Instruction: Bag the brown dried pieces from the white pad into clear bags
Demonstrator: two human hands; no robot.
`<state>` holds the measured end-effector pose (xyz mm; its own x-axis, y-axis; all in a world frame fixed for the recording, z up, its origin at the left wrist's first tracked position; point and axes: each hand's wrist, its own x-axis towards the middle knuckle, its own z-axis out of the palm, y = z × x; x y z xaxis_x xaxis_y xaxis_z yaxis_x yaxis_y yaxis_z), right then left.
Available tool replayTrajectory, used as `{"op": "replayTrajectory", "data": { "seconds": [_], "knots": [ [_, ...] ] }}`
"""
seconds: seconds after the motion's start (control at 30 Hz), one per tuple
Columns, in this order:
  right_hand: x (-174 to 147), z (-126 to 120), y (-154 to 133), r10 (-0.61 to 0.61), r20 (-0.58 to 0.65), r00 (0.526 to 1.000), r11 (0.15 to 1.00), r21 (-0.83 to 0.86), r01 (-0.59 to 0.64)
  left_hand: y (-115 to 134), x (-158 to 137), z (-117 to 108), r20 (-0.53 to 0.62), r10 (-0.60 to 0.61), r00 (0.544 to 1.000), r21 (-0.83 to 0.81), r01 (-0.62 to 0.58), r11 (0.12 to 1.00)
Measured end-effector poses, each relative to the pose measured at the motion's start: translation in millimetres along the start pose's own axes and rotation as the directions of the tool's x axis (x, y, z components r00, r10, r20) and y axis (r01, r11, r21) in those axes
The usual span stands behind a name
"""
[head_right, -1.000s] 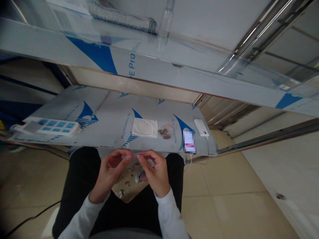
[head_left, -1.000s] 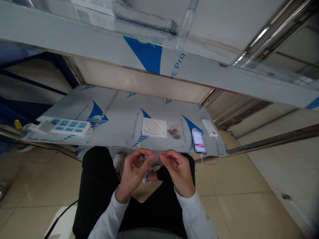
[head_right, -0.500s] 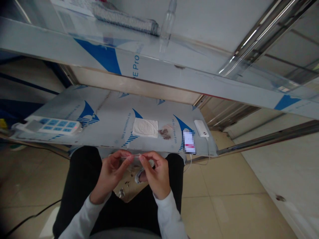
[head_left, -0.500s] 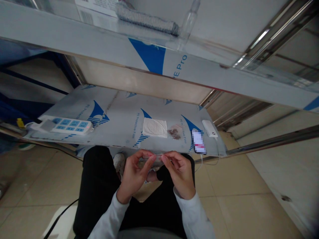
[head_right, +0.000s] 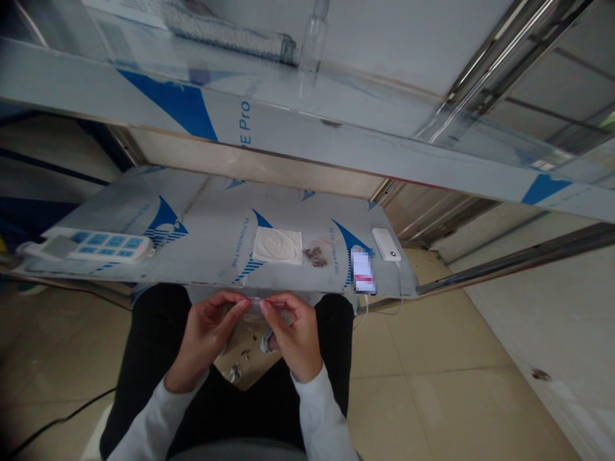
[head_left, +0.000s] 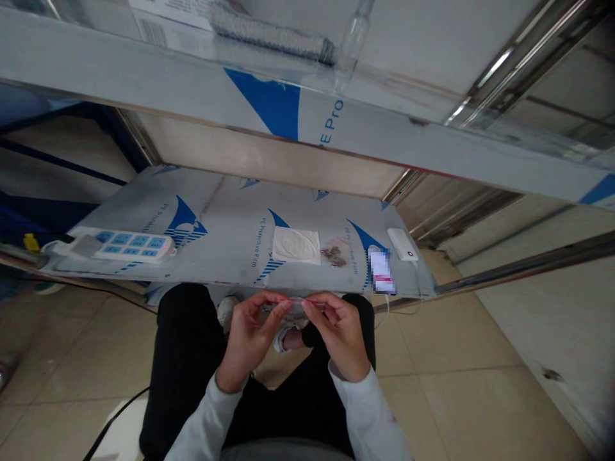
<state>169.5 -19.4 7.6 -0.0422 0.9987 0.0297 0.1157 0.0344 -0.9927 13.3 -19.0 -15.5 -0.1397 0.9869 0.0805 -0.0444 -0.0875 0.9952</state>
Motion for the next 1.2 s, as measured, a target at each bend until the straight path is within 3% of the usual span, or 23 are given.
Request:
{"op": "replayTrajectory", "data": {
  "seconds": [0.13,0.3,0.5,0.63,0.73,0.83,0.97,1.1,1.2],
  "knots": [
    [1.4,0.7,0.8,-0.024,-0.026,0.999,0.998,-0.051,0.023,0.4,-0.2,-1.6,0.061,-0.004,0.998,0.009,0.004,1.0],
    [2.5,-0.7,-3.1,-0.021,0.046,0.999,0.996,-0.086,0.025,-3.9,-0.1,-3.6,0.182,-0.02,0.983,-0.009,0.022,1.0],
    [-2.9,1.2,4.2,0.075,0.075,0.994,0.994,0.076,-0.081,-4.4,-1.4,1.3,0.103,0.002,0.995,0.016,-0.003,1.0],
    [-6.3,-2.3,10.3,0.015,-0.006,1.0,1.0,0.018,-0.015,-6.6,-1.7,3.0,0.13,-0.036,0.991,0.029,0.033,0.999],
    [-6.5,-5.7,13.5,-0.016,0.042,0.999,1.0,-0.025,0.017,-11.8,-1.5,5.1,0.169,-0.081,0.982,-0.025,0.086,0.996],
    [-6.2,-8.5,17.8,0.044,0.077,0.996,0.998,0.045,-0.047,-16.4,-1.6,10.2,0.183,-0.092,0.979,-0.052,0.104,0.993],
    [-4.7,-15.2,23.9,0.125,0.058,0.99,0.988,0.084,-0.13,-18.9,-1.7,21.0,0.174,-0.093,0.98,0.035,0.088,0.995],
    [9.1,-31.9,26.6,0.154,0.136,0.979,0.986,0.037,-0.16,-19.1,1.5,28.3,0.252,-0.202,0.947,0.039,0.198,0.979],
    [44.7,-51.9,33.8,0.147,0.153,0.977,0.983,0.083,-0.161,-17.8,6.9,27.3,0.273,-0.322,0.907,0.04,0.324,0.945]
  ]
}}
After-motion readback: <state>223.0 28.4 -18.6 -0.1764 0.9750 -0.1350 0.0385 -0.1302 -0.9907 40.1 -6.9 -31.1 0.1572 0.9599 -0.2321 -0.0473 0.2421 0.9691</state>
